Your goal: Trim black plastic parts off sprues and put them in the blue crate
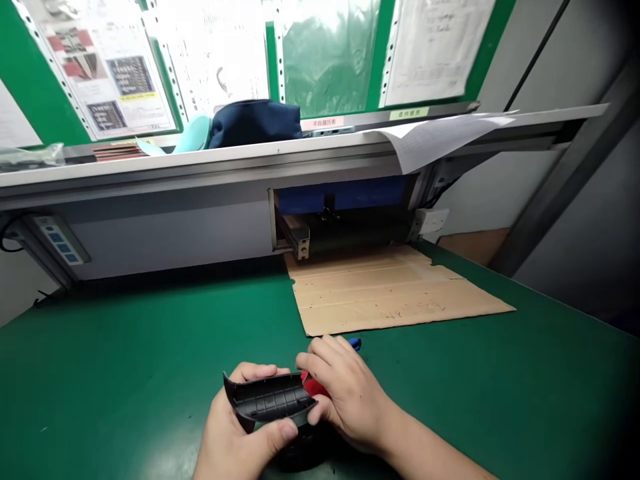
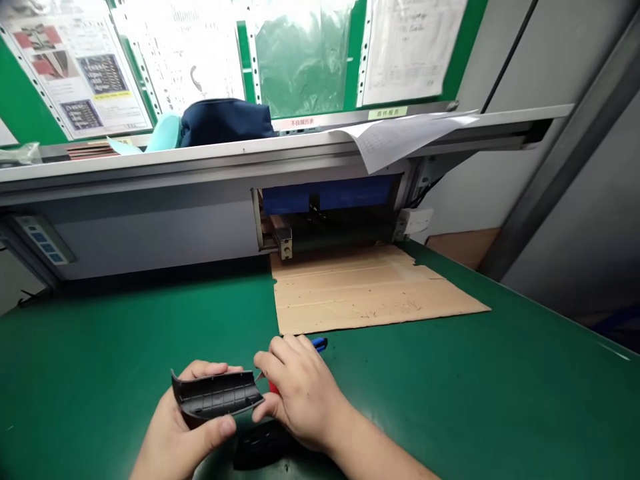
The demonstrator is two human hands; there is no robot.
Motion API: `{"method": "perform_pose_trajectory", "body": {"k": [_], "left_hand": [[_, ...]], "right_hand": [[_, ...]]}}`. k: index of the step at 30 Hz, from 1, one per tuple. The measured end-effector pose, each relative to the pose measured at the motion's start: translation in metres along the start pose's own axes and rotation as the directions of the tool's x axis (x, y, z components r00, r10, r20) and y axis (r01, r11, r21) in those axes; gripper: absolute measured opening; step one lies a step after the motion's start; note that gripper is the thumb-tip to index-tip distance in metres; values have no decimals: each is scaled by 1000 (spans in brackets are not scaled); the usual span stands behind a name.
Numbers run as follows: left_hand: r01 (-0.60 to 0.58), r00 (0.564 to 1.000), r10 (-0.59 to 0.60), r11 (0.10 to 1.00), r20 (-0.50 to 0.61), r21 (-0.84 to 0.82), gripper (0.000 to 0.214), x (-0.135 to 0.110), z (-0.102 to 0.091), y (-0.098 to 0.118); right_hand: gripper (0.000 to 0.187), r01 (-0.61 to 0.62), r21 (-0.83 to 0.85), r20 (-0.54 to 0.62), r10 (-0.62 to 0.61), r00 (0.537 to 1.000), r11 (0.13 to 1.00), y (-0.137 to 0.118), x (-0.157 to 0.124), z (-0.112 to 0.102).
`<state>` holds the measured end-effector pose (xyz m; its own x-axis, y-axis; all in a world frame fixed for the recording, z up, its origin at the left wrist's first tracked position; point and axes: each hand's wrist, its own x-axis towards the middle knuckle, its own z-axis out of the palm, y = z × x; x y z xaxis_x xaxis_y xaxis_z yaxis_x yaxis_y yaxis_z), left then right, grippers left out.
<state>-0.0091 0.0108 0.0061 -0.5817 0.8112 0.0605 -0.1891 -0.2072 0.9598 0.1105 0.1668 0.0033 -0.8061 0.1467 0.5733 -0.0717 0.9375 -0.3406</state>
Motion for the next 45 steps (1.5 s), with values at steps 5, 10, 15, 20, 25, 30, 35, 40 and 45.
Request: {"method": "perform_pose_trajectory", "body": {"k": [5, 10, 15, 20, 25, 30, 35, 40, 45], "left_hand": [[13, 1000, -12, 999, -9, 32, 54, -1, -1, 5], [-19, 1000, 19, 997, -6, 76, 50, -2, -2, 7], [-56, 998, 51, 987, 34, 149, 44, -4, -5, 11], [-36, 999, 32, 992, 36, 123, 48, -2, -5, 12], [-16, 999, 13, 997, 42, 80, 50, -3, -5, 13], [-71, 996, 63, 992, 68, 109, 47, -3, -7, 13], [-84, 991, 68, 987, 119, 139, 44, -2, -10, 14], [-54, 987, 52, 999, 151, 10, 44, -6, -5, 15], [-52, 993, 66, 989, 96, -139, 46, -5, -1, 11]], "right_hand": [[83, -19, -125, 11, 21, 1000, 992, -5, 0, 3], [77, 15, -182, 35, -9, 999, 983, -7, -2, 8], [74, 37, -209, 50, -27, 998, 977, -6, -4, 11], [82, -1, -226, -7, -1, 1000, 974, -9, -4, 10], [79, -13, -229, -22, 8, 1000, 973, -13, -5, 9], [73, 11, -251, 9, -9, 1000, 968, -13, -6, 13], [68, 46, -184, 25, -42, 999, 982, -8, -8, 13], [67, 91, 231, 79, -112, 991, 969, -5, -9, 11], [65, -13, 471, -46, 39, 998, 882, -12, -9, 4]]}}
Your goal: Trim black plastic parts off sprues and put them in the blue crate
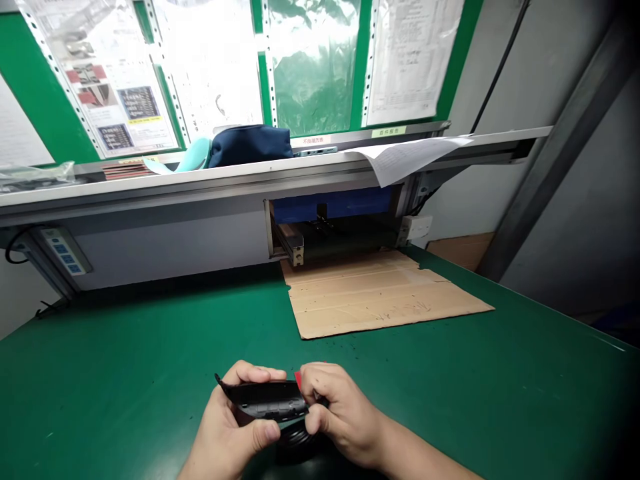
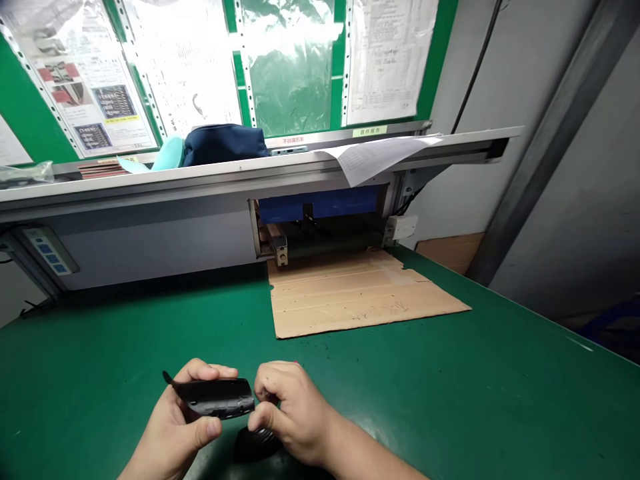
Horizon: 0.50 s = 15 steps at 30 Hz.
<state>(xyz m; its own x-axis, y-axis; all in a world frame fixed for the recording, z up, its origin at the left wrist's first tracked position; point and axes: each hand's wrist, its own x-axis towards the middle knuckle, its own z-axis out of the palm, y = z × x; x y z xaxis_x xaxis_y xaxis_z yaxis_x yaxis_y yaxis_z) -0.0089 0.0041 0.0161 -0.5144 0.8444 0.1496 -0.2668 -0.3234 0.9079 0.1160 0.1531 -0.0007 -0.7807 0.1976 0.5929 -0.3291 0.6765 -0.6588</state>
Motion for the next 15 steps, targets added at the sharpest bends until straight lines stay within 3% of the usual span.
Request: {"method": "perform_pose_trajectory", "body": {"k": [4, 10, 12, 15], "left_hand": [[17, 999, -20, 998, -33, -68, 53, 1, -1, -5], [43, 998, -49, 992, -46, -117, 55, 0, 2, -8], [52, 995, -64, 989, -81, -141, 56, 1, 1, -5], [142, 977, -175, 960, -120, -243, 48, 4, -2, 2]], "right_hand": [[66, -11, -66, -88, 5, 996, 998, -5, 0, -3], [66, 33, -237, -53, -47, 997, 971, -5, 1, -4], [59, -5, -280, 3, 7, 1000, 960, -4, 1, -10], [39, -63, -347, 231, 150, 961, 936, -2, -1, -22]]}}
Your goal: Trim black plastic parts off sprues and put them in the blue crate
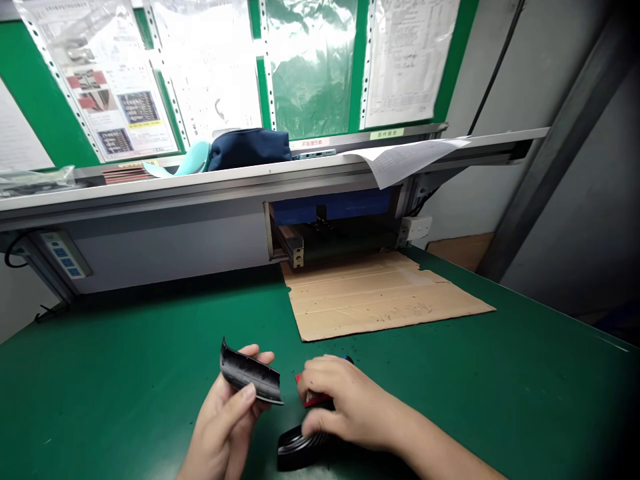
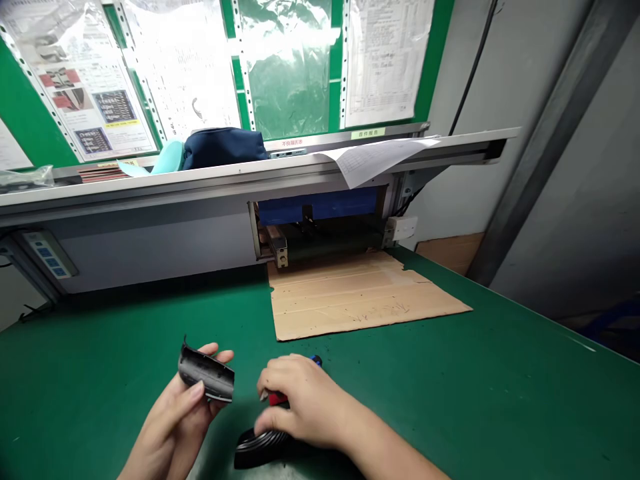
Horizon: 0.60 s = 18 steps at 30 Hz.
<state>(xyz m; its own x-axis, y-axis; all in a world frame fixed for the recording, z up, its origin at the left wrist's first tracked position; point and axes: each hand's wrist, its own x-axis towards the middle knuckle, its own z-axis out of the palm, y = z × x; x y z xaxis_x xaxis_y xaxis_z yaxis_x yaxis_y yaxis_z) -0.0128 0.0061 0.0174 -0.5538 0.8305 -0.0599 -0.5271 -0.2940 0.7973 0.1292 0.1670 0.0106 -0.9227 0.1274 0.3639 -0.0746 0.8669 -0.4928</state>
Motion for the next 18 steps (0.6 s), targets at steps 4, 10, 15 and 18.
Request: {"method": "perform_pose_trajectory", "body": {"k": [4, 10, 15, 18], "left_hand": [[170, 984, -176, 977, -32, -131, 12, 6, -4, 3], [143, 990, -132, 899, -56, 414, 27, 15, -10, -11], [-29, 933, -204, 778, 296, 628, 45, 12, -3, -16], [-21, 841, -292, 823, 455, 567, 46, 10, 1, -17]], "right_hand": [[42, -65, -127, 253, 96, 963, 990, 5, -6, -6], [21, -79, -166, 214, 114, 970, 983, -1, -3, -6], [19, 42, -143, 81, -31, 996, 989, -8, 0, 3], [20, 94, -126, -53, -101, 993, 988, -10, -1, 11]]}}
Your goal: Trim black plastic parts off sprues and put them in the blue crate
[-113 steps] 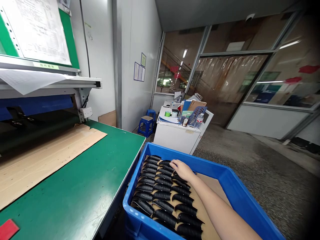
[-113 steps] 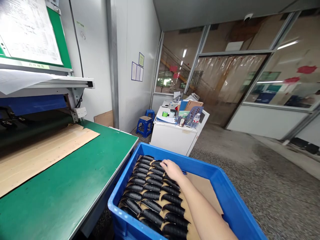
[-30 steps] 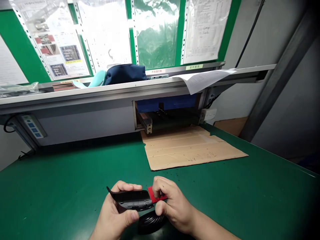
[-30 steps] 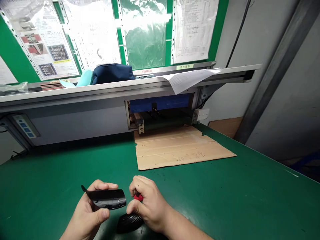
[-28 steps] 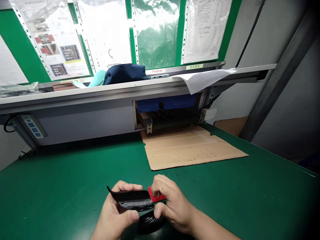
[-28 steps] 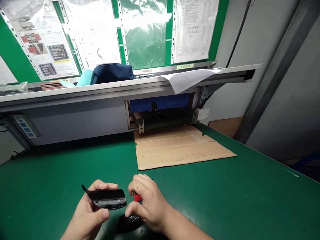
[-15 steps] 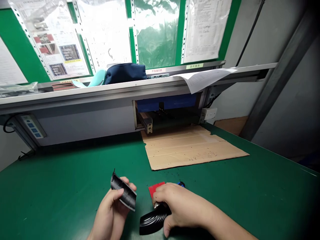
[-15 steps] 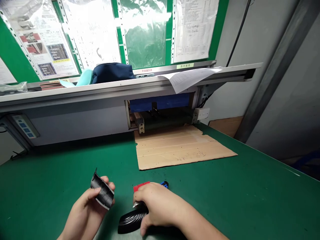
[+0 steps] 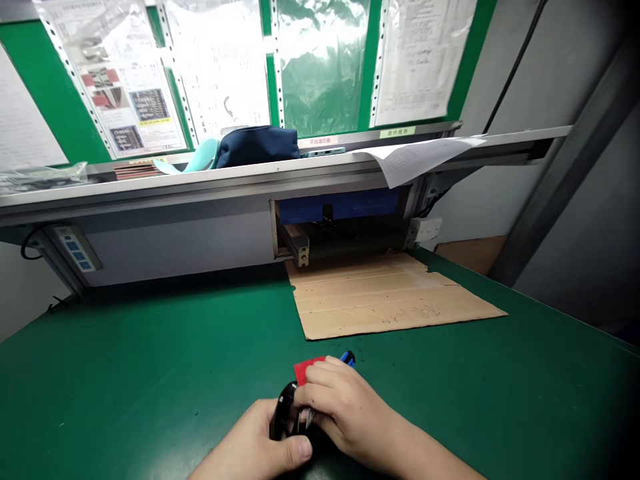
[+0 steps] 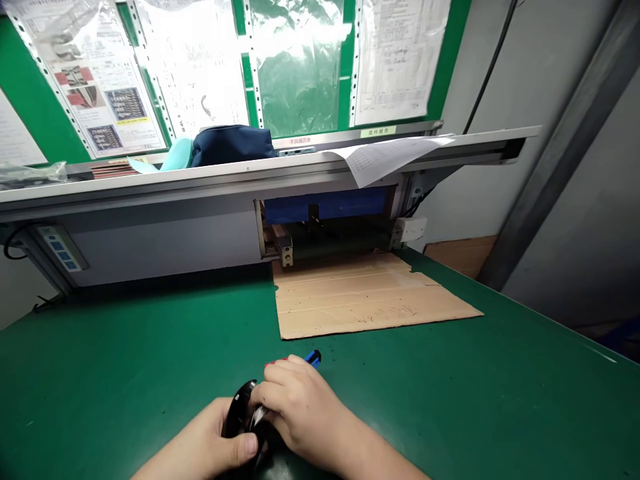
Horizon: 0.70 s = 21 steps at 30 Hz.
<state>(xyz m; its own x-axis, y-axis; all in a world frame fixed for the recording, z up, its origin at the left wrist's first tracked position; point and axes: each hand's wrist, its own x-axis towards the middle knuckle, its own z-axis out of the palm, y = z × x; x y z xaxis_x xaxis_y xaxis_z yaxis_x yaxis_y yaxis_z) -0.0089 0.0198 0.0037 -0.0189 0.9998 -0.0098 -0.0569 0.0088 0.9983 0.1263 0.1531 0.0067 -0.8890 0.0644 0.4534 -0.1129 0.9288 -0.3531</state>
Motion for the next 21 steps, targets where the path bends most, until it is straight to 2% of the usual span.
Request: {"method": "perform_pose_trajectory", "body": {"k": [2, 4, 7, 10, 13, 17, 21], "left_hand": [[4, 1000, -6, 997, -29, -71, 48, 0, 0, -2], [-18, 984, -18, 981, -179, -195, 50, -1, -1, -4], [-131, 891, -72, 905, -449, -405, 60, -3, -3, -7], [-287, 803, -46, 844, -594, -453, 59, -4, -3, -8], [-361, 768, 27, 843, -640, -398, 61, -4, 0, -10], [-363, 744, 68, 877, -664, -317, 66, -3, 3, -14], [-340, 747, 73, 896, -661, -285, 70, -5, 2, -16]], "right_hand": [[14, -36, 21, -110, 38, 993, 999, -1, 0, 1], [24, -91, 66, -191, 102, 976, 994, 0, 0, -2], [48, -126, 126, -194, 149, 970, 984, 1, 0, -7], [58, -143, 124, -126, 158, 979, 982, -1, 1, -4], [62, -155, 108, -106, 167, 980, 982, -3, 2, 4], [72, -150, 77, -126, 159, 979, 986, -5, 3, 9], [74, -147, 10, -151, 147, 978, 989, -6, 2, 8]]}}
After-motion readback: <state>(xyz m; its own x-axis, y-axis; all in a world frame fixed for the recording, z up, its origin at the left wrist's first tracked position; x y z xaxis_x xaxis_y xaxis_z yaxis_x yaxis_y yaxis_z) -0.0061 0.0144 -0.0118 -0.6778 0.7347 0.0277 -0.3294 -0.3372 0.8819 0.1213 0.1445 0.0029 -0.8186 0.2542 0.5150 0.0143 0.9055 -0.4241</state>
